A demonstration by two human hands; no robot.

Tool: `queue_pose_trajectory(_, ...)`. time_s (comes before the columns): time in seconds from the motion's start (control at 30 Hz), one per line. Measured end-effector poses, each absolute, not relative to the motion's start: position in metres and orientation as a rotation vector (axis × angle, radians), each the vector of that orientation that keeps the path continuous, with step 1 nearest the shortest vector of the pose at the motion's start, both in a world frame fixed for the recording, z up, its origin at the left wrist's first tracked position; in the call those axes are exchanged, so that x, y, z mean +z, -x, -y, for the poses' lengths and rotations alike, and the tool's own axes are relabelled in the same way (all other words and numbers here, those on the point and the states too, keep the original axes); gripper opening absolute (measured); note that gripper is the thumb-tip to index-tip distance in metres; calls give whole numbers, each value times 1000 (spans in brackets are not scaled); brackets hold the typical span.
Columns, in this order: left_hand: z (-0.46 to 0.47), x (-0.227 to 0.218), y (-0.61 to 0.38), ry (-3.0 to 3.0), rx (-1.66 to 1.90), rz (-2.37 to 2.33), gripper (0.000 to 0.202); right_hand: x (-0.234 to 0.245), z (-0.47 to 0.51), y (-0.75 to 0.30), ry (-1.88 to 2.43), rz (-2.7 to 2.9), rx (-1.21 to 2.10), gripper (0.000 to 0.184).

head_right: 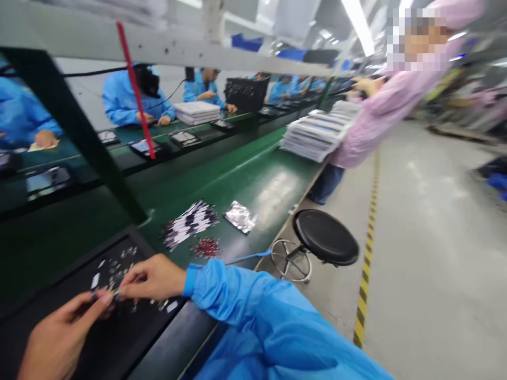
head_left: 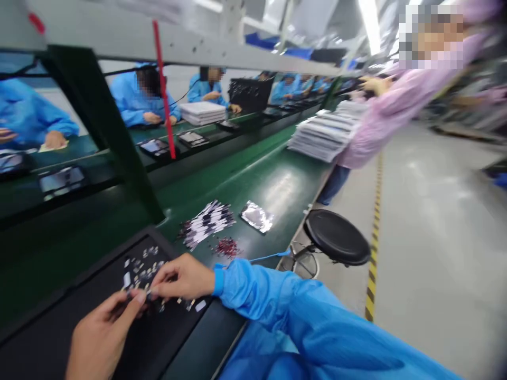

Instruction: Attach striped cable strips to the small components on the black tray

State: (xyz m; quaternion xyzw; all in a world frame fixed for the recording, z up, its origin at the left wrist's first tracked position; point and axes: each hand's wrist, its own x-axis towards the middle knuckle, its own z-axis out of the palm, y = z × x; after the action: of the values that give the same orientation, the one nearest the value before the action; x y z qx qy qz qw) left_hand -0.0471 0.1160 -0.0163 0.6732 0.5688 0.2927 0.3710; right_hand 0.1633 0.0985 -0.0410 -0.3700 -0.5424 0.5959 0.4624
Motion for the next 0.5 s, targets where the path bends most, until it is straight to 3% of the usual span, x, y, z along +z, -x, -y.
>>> queue_pose_trajectory(0.23, -99, -8, 29, -1385, 775, -1210, 29, -43, -84, -161, 1012, 1354, 1397, 27)
queue_pose_trajectory(0.5, -91, -13, 29, -1266, 821, -1150, 25, -41, -78, -161, 1069, 1392, 1355, 22)
